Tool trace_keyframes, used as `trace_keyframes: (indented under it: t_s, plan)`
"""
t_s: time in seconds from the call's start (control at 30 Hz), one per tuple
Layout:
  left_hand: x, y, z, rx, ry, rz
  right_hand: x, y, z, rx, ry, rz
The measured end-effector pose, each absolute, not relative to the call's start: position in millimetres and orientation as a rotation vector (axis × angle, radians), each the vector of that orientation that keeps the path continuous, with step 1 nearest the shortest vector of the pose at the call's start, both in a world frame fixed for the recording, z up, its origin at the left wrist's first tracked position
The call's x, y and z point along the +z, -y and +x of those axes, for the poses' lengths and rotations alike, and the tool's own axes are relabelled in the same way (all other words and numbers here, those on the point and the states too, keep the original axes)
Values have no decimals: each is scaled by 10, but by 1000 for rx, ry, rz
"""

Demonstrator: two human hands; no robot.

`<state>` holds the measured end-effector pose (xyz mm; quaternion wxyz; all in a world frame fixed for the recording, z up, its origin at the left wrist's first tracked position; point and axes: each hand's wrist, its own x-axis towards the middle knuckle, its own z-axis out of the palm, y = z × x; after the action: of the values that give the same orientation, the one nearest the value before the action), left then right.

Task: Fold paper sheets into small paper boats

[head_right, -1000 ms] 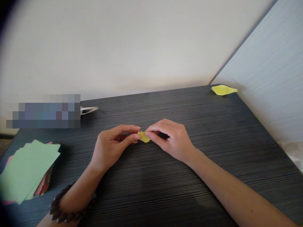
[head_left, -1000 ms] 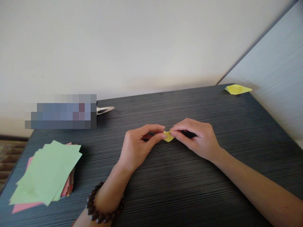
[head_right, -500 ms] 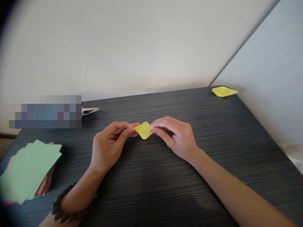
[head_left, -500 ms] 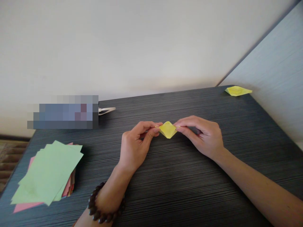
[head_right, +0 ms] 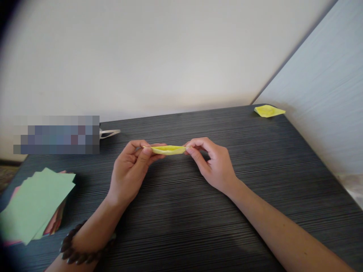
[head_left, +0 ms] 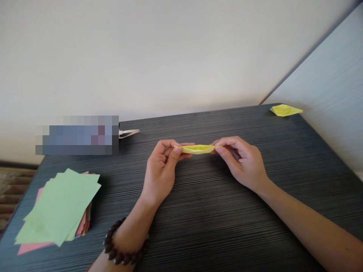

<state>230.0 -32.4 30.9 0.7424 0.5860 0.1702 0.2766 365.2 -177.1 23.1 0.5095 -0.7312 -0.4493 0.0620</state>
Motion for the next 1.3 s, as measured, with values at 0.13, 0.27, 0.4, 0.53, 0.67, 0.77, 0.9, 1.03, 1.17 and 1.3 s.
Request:
trace_keyframes:
  t_s: [0.13, 0.27, 0.4, 0.53, 0.67, 0.77, 0.9, 1.03, 1.17, 1.3]
  plan:
    - [285, 327, 2290, 590, -398, 1222, 214, 1752, 3627, 223, 1007, -1739]
    - [320, 337, 2274, 542, -430, 1296, 206, 1754, 3598, 268, 995, -1723]
    - [343, 344, 2275, 445, -407, 1305, 230, 1767, 3597, 179, 1096, -1798]
    - [337, 333, 2270, 363, -443, 1343, 268, 1768, 3615, 75, 1240, -1834]
    - [354, 324, 2263, 398, -500, 1414, 274, 1770, 3624, 56, 1302, -1824]
    - [362, 324, 2264, 454, -533, 1430, 258, 1776, 3619, 119, 1267, -1803]
    - [357, 334, 2258, 478, -574, 1476, 255, 1776, 3613, 216, 1255, -1743]
    - [361, 357, 2243, 460, -603, 1570, 290, 1759, 3598, 278, 1345, -1750]
    - [374, 375, 2237, 403, -610, 1638, 315, 1737, 3580, 285, 1351, -1844]
    - [376, 370, 2243, 353, -633, 1623, 311, 1727, 3587, 344, 1286, -1869]
